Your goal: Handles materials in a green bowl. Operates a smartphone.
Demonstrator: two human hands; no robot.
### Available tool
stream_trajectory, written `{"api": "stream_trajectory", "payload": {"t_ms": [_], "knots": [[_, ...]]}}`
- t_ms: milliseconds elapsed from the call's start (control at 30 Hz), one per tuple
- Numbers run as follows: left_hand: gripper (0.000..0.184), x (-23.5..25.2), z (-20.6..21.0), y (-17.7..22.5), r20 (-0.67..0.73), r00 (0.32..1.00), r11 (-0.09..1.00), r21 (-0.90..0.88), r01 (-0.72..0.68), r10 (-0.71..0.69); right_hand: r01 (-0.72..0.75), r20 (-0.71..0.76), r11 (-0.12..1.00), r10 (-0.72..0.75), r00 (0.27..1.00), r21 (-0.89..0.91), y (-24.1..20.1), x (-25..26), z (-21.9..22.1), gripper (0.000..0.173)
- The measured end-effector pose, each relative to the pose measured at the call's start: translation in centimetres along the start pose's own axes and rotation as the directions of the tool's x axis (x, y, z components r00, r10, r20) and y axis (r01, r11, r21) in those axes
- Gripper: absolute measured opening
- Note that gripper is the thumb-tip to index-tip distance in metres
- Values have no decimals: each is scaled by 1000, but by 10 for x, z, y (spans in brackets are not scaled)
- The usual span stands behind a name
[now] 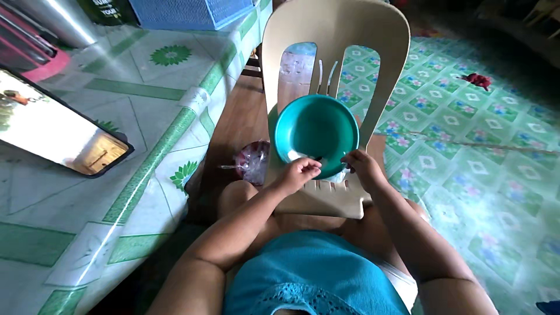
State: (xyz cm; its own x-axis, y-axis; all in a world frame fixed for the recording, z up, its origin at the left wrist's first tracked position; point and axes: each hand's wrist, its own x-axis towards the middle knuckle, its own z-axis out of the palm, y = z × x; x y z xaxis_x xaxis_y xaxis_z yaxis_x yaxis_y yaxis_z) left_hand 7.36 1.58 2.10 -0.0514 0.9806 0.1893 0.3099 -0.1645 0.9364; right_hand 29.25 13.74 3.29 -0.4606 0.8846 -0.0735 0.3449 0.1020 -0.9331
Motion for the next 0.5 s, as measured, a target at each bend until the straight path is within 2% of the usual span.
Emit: {"api": "stream_trajectory", "payload": {"t_ms": [67,133,200,267,333,400,433,500], "knots": [[23,3,10,5,89,987,986,-87,140,-133,9,-1,998,-8,1000,68,-2,-4,-2,16],[30,6,20,12,160,939,927,-175,332,-306,31,7,990,-33,999,138,-5,-11,-6,16],[49,11,29,16,287,860,829,-264,494,-421,113,23,981,-118,993,156,-11,-19,-8,13],[67,17,39,20,413,782,716,-342,608,-467,275,74,960,-279,957,58,-14,-26,-7,13],[65,21,48,24,455,728,589,-430,684,-513,508,166,857,-490,856,-87,-12,-36,0,13],[43,20,51,24,486,722,505,-516,692,-493,720,272,670,-669,691,-181,-2,-46,12,14],[37,19,51,23,491,734,487,-549,679,-469,790,310,577,-727,612,-207,6,-49,18,15],[29,21,51,22,463,771,524,-566,636,-436,863,347,442,-791,504,-247,23,-52,25,15]]}}
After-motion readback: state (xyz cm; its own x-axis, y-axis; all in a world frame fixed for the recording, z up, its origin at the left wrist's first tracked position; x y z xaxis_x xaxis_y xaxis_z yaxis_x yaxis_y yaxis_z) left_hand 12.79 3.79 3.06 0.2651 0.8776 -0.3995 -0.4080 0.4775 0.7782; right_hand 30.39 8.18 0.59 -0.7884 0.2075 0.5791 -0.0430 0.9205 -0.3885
